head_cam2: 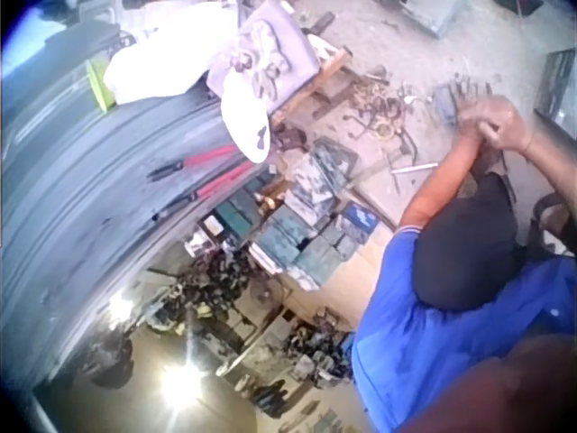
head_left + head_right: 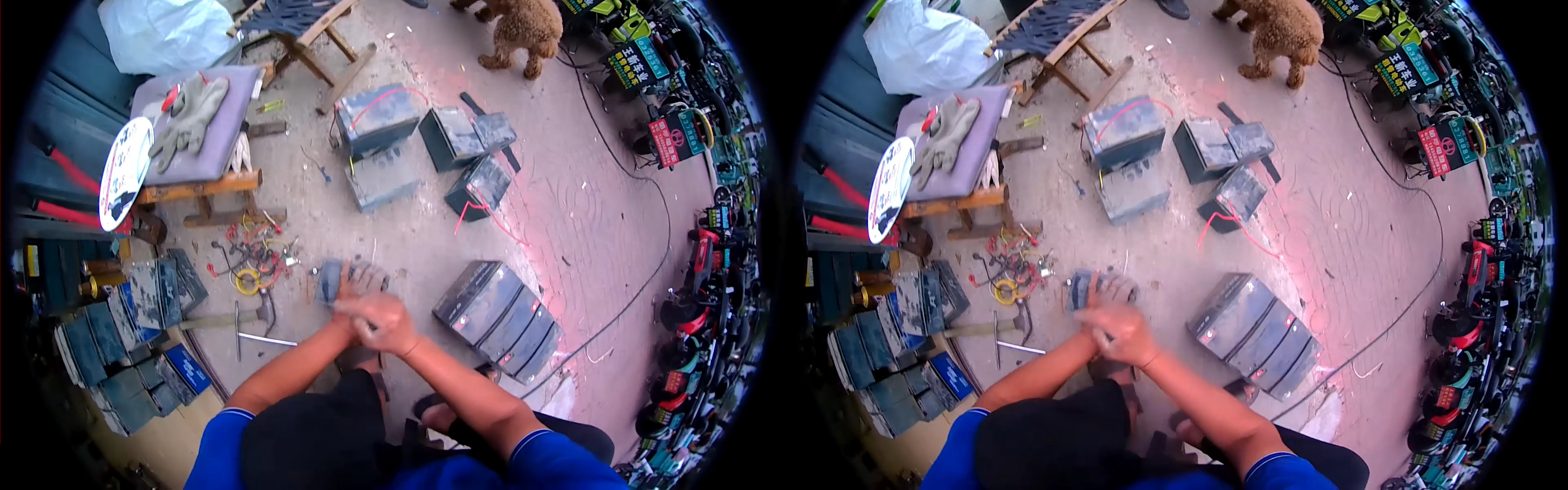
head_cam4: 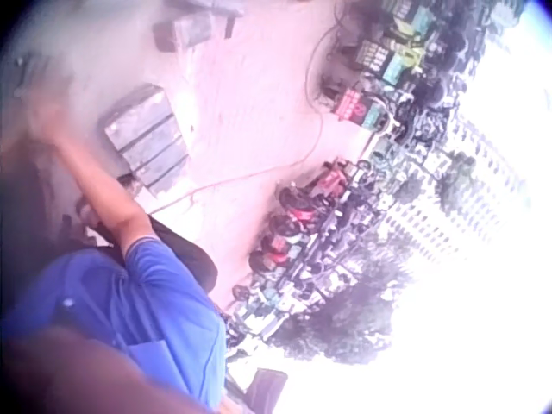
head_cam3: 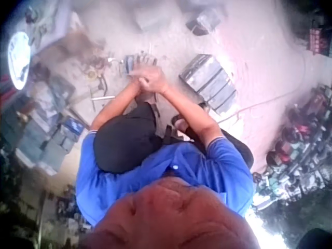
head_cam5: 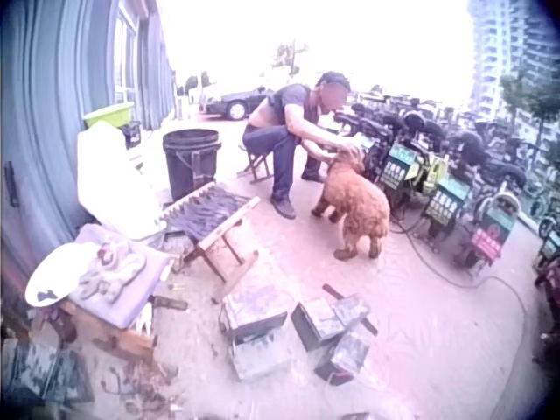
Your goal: The person works on batteries, connecting and disconnecting wires at the terminals using pliers and a screwdriver, and repositioning the battery packs on the ground by hand.
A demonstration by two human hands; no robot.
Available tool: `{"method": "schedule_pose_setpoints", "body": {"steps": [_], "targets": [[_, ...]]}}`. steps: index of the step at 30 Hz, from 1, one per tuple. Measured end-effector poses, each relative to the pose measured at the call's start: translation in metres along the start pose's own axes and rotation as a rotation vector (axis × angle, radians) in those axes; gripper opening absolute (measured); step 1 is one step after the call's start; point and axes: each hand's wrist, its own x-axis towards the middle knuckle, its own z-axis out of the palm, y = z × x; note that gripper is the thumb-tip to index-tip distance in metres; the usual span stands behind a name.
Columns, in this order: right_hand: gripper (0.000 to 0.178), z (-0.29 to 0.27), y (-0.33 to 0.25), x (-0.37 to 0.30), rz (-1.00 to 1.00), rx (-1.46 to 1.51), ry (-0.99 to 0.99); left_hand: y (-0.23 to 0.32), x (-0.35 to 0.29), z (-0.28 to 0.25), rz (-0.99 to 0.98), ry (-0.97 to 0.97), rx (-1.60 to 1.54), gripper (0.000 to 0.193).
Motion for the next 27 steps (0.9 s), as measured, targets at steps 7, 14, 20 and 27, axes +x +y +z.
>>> {"method": "schedule_pose_setpoints", "body": {"steps": [7, 14, 20, 27], "targets": [[0.037, -0.060, -0.044, 0.033, 0.676, -0.710, -0.095, 0.002, 0.007, -0.053, -0.099, 0.027, -0.393, 0.078], [0.022, -0.057, -0.039, 0.027, 0.099, -0.629, -0.280, 0.006, 0.008, -0.060, -0.128, 0.075, -0.473, 0.063], [0.028, -0.054, -0.057, 0.021, 0.332, -0.673, -0.357, 0.016, 0.016, -0.056, -0.125, 0.082, -0.775, 0.034], [0.037, -0.056, -0.071, 0.027, 0.432, -0.747, -0.299, 0.010, 0.029, -0.059, -0.013, 0.254, -0.596, 0.021]]}}
